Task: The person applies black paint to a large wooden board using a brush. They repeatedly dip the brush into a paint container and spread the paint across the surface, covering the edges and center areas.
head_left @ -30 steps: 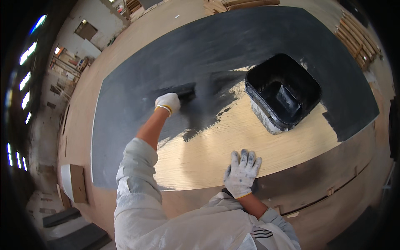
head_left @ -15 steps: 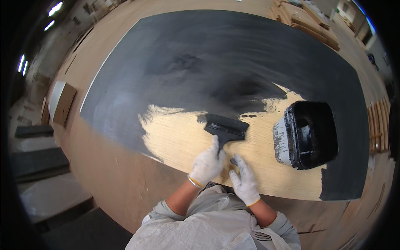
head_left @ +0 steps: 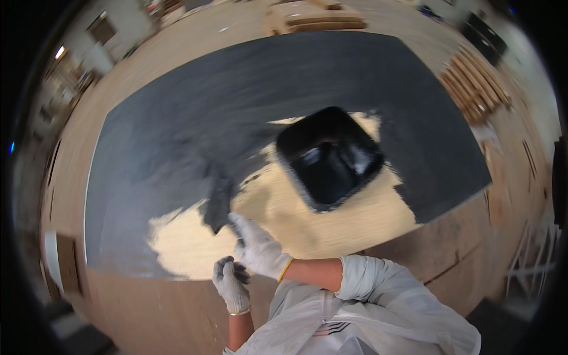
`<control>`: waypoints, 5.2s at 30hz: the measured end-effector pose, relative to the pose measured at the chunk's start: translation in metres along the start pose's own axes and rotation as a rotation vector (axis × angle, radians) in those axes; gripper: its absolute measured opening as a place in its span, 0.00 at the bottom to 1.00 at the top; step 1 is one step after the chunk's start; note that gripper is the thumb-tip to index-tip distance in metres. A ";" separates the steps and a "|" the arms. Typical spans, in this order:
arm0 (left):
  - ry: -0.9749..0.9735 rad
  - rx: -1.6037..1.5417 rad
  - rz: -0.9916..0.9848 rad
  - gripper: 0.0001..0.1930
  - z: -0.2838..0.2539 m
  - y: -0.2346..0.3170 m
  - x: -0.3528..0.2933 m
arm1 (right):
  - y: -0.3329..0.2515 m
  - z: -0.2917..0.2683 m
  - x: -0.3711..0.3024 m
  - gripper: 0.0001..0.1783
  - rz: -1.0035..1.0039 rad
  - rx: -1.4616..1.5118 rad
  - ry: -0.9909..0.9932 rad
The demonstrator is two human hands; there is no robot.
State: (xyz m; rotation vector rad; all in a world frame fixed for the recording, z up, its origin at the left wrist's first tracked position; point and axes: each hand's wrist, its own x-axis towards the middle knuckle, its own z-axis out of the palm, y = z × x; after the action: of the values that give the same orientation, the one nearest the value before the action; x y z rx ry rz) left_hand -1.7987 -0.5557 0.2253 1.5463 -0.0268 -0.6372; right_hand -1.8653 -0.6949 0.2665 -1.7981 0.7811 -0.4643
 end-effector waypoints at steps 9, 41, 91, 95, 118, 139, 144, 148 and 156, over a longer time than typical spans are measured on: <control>-0.557 -0.223 -0.180 0.33 0.152 0.015 -0.012 | -0.055 -0.250 -0.057 0.30 -0.618 -0.332 0.438; -1.023 -0.151 -0.252 0.18 0.440 -0.003 -0.159 | 0.024 -0.560 -0.058 0.19 0.333 -1.428 -0.199; -0.007 -0.103 -0.027 0.07 -0.084 -0.156 -0.111 | 0.109 -0.418 -0.046 0.31 0.095 -0.668 0.194; 0.149 -0.180 -0.076 0.07 -0.137 -0.163 -0.124 | 0.150 -0.344 0.028 0.32 0.138 -0.735 0.204; 0.128 -0.182 -0.152 0.07 -0.254 -0.193 -0.077 | 0.067 -0.099 -0.136 0.28 0.226 -1.024 0.059; 0.143 -0.062 -0.405 0.07 -0.319 -0.283 -0.095 | 0.013 0.051 -0.113 0.28 -0.062 -1.023 -0.217; 0.093 0.059 -0.485 0.06 -0.326 -0.290 -0.082 | 0.061 -0.095 -0.199 0.30 0.445 -1.114 0.103; 0.054 0.103 -0.437 0.06 -0.319 -0.278 -0.057 | 0.085 -0.176 -0.231 0.28 0.675 -1.040 0.361; 0.041 0.145 -0.374 0.06 -0.294 -0.268 -0.028 | 0.103 -0.248 -0.250 0.29 0.647 -0.892 0.303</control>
State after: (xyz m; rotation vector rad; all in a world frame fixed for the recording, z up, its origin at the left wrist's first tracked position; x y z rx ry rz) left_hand -1.8006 -0.2495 -0.0300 1.7213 0.2577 -0.9131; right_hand -2.2319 -0.7095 0.2720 -2.1100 1.9191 0.0864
